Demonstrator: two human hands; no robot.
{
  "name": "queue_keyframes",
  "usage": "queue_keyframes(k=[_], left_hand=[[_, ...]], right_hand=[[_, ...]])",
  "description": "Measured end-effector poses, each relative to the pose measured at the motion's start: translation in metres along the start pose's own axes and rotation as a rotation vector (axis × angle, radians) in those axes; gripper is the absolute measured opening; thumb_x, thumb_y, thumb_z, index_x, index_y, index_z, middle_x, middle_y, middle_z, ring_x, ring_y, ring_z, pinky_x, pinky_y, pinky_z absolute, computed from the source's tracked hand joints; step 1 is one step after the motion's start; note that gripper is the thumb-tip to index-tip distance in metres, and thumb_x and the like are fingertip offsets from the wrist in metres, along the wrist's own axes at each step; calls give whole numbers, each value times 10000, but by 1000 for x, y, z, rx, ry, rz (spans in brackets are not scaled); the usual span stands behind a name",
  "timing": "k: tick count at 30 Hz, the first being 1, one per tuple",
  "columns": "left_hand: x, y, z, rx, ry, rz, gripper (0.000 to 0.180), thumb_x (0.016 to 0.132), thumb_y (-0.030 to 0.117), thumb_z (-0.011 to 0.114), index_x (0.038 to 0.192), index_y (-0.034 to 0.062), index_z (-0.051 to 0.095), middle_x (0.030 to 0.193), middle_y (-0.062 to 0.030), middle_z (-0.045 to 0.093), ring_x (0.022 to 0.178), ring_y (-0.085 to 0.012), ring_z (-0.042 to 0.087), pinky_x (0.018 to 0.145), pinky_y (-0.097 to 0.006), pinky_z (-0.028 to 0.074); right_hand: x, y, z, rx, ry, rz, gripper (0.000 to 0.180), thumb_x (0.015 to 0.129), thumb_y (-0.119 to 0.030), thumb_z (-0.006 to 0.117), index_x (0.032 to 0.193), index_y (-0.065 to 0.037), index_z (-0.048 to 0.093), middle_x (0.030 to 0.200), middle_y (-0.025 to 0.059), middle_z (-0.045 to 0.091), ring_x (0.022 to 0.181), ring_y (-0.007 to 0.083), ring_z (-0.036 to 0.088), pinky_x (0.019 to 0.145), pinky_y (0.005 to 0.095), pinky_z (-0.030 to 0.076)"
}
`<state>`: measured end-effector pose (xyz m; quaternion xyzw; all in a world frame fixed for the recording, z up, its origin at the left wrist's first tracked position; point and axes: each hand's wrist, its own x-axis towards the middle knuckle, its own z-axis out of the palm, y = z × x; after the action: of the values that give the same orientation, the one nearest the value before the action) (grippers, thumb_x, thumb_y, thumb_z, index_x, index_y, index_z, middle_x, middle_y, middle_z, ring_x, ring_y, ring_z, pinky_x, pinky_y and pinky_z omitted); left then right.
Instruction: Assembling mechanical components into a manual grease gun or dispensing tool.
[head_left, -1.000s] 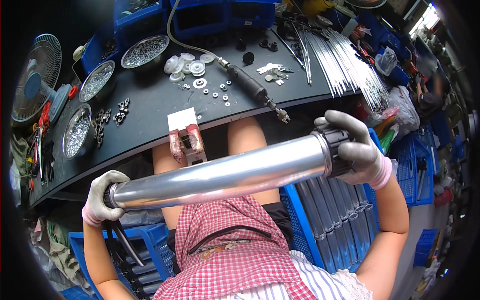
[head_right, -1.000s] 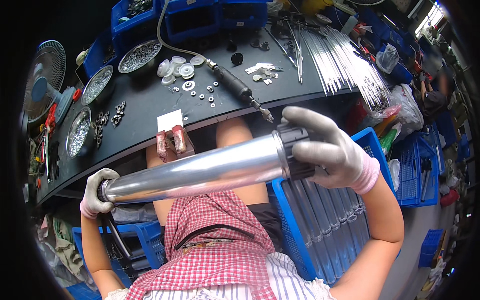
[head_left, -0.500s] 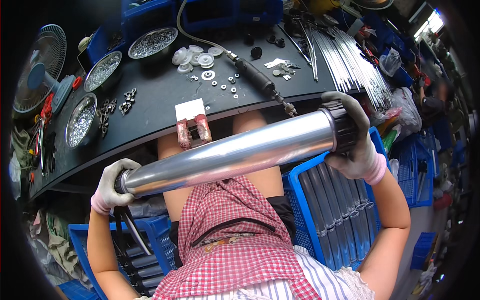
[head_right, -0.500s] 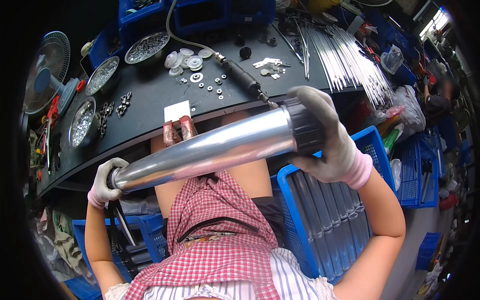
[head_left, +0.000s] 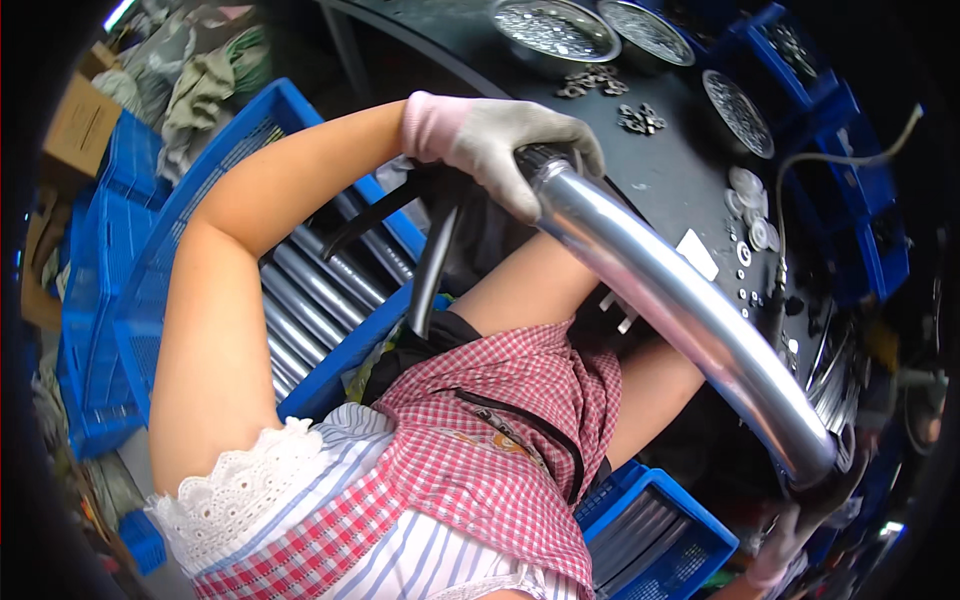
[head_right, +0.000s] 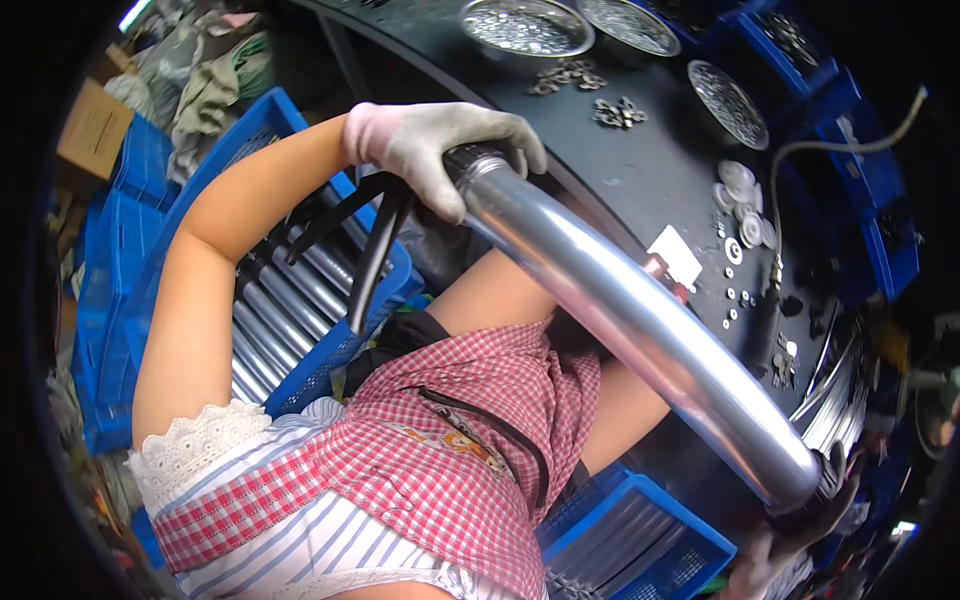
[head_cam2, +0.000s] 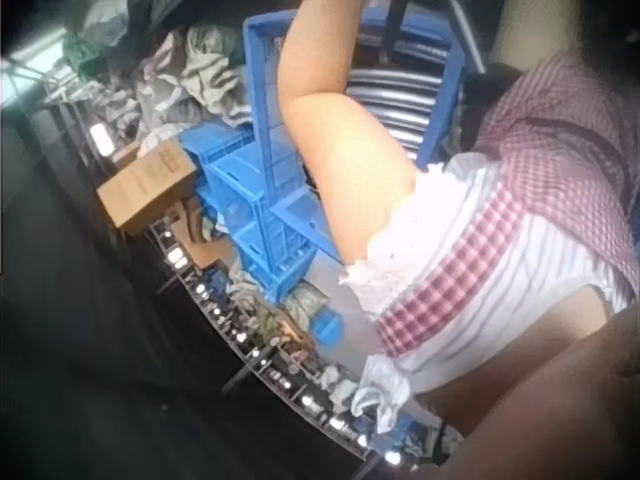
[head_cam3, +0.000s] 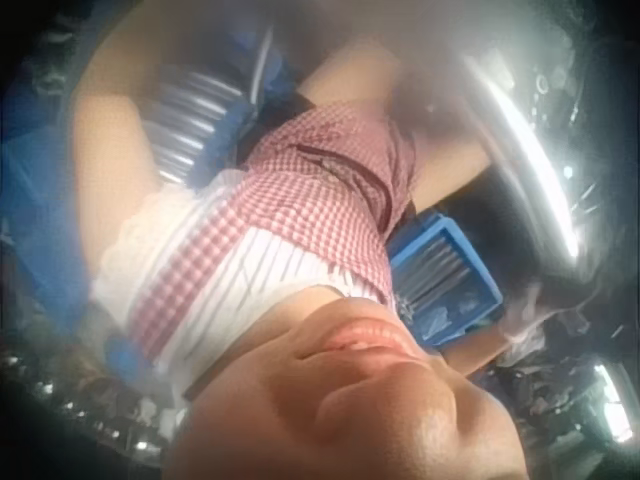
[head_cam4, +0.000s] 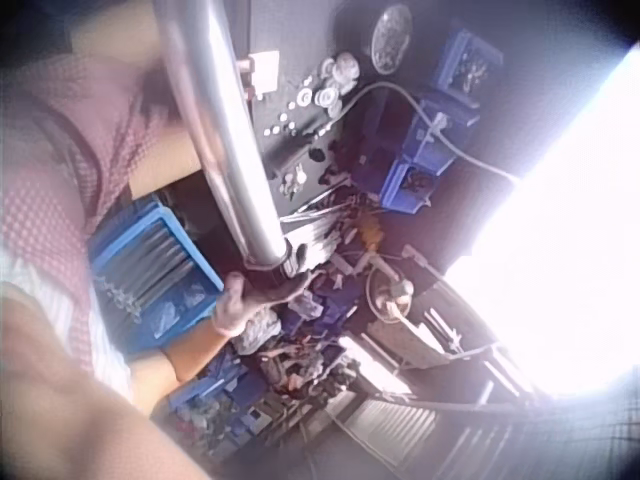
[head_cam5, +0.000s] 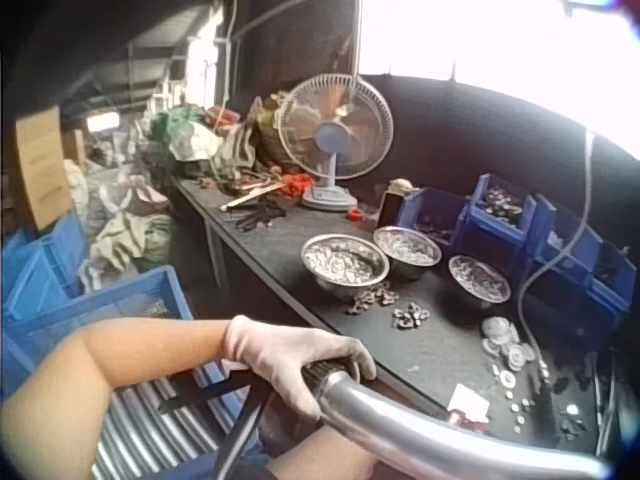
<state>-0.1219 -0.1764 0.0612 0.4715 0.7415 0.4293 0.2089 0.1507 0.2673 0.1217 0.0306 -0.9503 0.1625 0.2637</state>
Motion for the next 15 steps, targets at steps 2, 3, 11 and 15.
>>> queue_keyframes(k=[2, 3, 11, 15], left_hand=[[-19, -10, -4, -13, 49, 63, 755, 602, 286, 795, 1233, -37, 534, 1099, -136, 610, 1043, -218, 593, 936, -332, 455], [-22, 6, -9, -25, 49, 20, 750, 603, 282, 797, 1234, -28, 536, 1094, -133, 611, 1036, -210, 592, 931, -330, 458], [-127, 38, -34, -92, 234, -140, 541, 860, 346, 678, 1273, 62, 472, 843, -67, 613, 658, -155, 619, 599, -218, 533], [-181, 22, -26, 186, 460, -133, 628, 700, 265, 794, 1232, 21, 567, 1034, -87, 648, 956, -158, 622, 841, -314, 510]], right_hand=[[11, -1, -7, 406, -121, -66, 729, 934, -503, 546, 1439, -26, 325, 1311, 138, 484, 1151, 254, 535, 916, 387, 487], [22, -1, -9, 432, -157, -90, 729, 934, -503, 546, 1439, -26, 325, 1311, 138, 484, 1151, 254, 535, 916, 387, 487], [105, -7, 46, 135, -143, -526, 855, 895, -659, 411, 1470, -49, 243, 1357, 190, 439, 1186, 308, 511, 969, 442, 457], [143, -34, 80, -2, -29, -734, 922, 876, -737, 343, 1486, -60, 202, 1381, 216, 416, 1203, 335, 499, 995, 469, 442]])
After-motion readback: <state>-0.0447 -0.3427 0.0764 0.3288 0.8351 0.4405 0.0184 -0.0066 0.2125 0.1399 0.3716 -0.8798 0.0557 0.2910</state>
